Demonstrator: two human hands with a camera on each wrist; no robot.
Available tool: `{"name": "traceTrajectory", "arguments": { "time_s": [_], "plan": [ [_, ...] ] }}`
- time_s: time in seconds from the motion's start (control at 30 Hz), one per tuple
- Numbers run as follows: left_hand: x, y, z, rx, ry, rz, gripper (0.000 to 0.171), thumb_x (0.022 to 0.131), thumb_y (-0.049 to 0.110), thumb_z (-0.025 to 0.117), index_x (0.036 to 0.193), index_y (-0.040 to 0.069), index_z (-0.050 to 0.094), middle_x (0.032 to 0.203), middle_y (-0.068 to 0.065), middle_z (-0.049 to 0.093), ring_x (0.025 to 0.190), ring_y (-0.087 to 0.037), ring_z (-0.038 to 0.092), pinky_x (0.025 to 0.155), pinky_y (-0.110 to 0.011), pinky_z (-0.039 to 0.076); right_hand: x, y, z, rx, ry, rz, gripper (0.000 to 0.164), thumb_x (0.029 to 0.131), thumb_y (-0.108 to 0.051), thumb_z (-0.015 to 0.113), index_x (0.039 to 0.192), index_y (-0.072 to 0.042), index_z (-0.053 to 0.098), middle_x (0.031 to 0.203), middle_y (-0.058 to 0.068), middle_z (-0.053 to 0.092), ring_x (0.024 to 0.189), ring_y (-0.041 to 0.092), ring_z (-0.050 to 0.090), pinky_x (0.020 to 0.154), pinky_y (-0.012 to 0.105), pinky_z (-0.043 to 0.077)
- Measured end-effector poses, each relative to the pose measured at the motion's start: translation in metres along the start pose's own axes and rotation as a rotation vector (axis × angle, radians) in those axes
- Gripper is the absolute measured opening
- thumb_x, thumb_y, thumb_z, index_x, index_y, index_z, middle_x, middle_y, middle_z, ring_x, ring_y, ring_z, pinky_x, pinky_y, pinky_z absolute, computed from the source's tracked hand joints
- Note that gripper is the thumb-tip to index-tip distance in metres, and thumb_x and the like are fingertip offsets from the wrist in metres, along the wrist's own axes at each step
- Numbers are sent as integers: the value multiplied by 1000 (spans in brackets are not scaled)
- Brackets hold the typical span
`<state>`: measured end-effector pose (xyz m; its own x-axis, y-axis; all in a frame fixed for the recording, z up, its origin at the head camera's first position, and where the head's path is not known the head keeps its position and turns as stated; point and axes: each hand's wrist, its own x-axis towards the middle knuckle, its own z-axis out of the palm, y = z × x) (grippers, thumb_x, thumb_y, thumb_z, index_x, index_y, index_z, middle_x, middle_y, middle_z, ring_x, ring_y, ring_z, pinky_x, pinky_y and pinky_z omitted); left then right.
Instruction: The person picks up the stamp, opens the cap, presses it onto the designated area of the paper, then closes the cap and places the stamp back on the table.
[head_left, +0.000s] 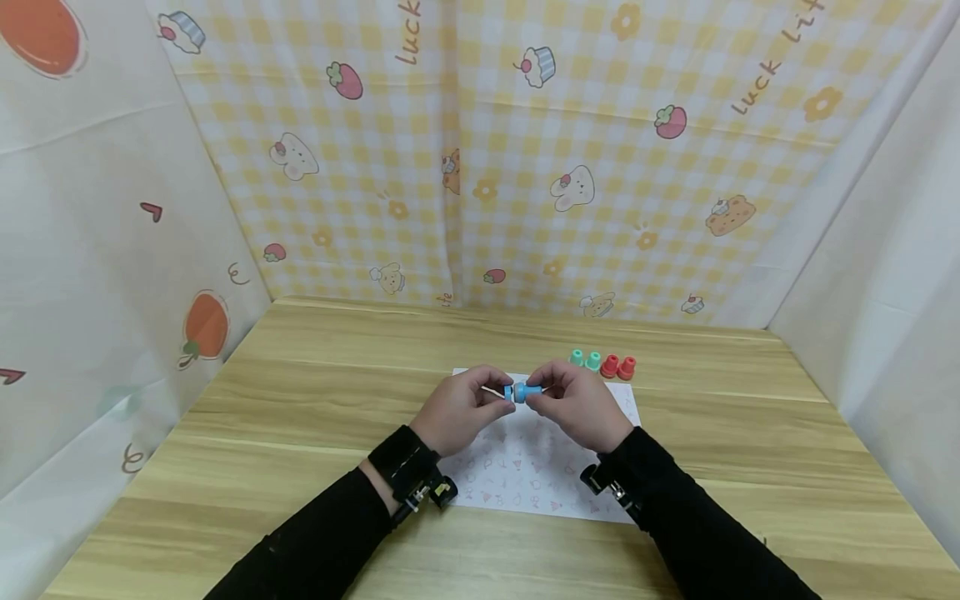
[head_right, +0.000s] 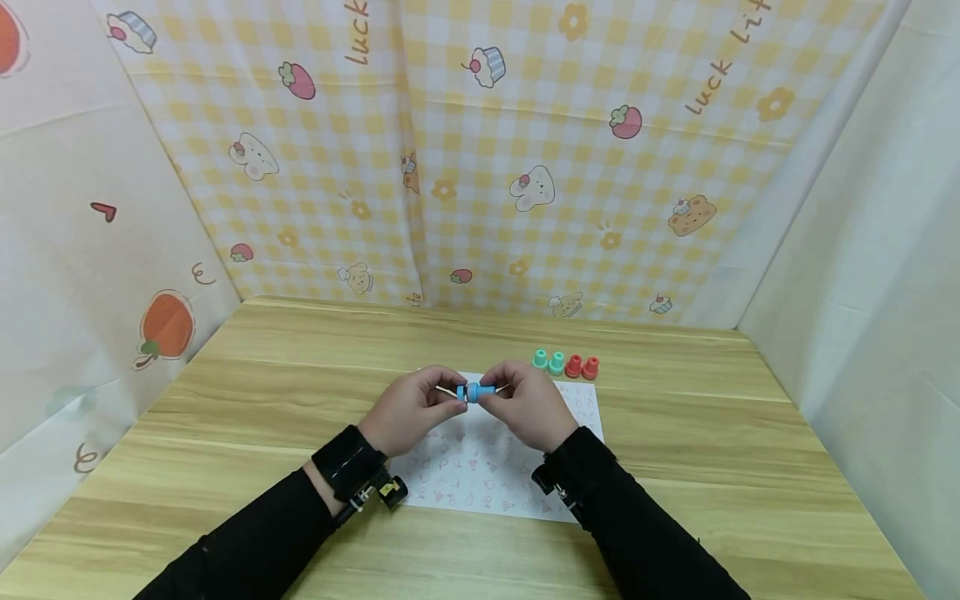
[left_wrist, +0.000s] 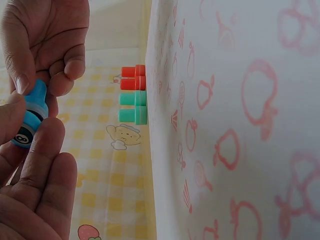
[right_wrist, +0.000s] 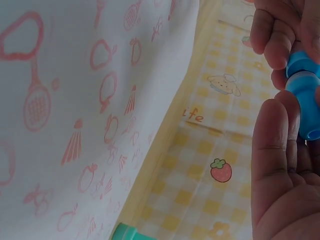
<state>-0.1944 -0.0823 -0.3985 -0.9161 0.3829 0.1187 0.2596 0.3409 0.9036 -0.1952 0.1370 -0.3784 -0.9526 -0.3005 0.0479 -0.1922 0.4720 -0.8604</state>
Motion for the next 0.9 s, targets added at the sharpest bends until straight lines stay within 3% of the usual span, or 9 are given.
{"name": "traceTrajectory", "arguments": {
  "time_s": [0.9],
  "plan": [
    [0, -1, 1, 15, -30, 24, 21, 100, 15, 74, 118, 8, 69, 115, -7, 75, 99, -16, 77, 83, -25, 62, -4, 0, 7, 41, -22, -5, 13, 96, -10, 75, 107, -5, 71, 93, 6, 69, 80, 17, 59, 68, 23, 49]
  ]
}}
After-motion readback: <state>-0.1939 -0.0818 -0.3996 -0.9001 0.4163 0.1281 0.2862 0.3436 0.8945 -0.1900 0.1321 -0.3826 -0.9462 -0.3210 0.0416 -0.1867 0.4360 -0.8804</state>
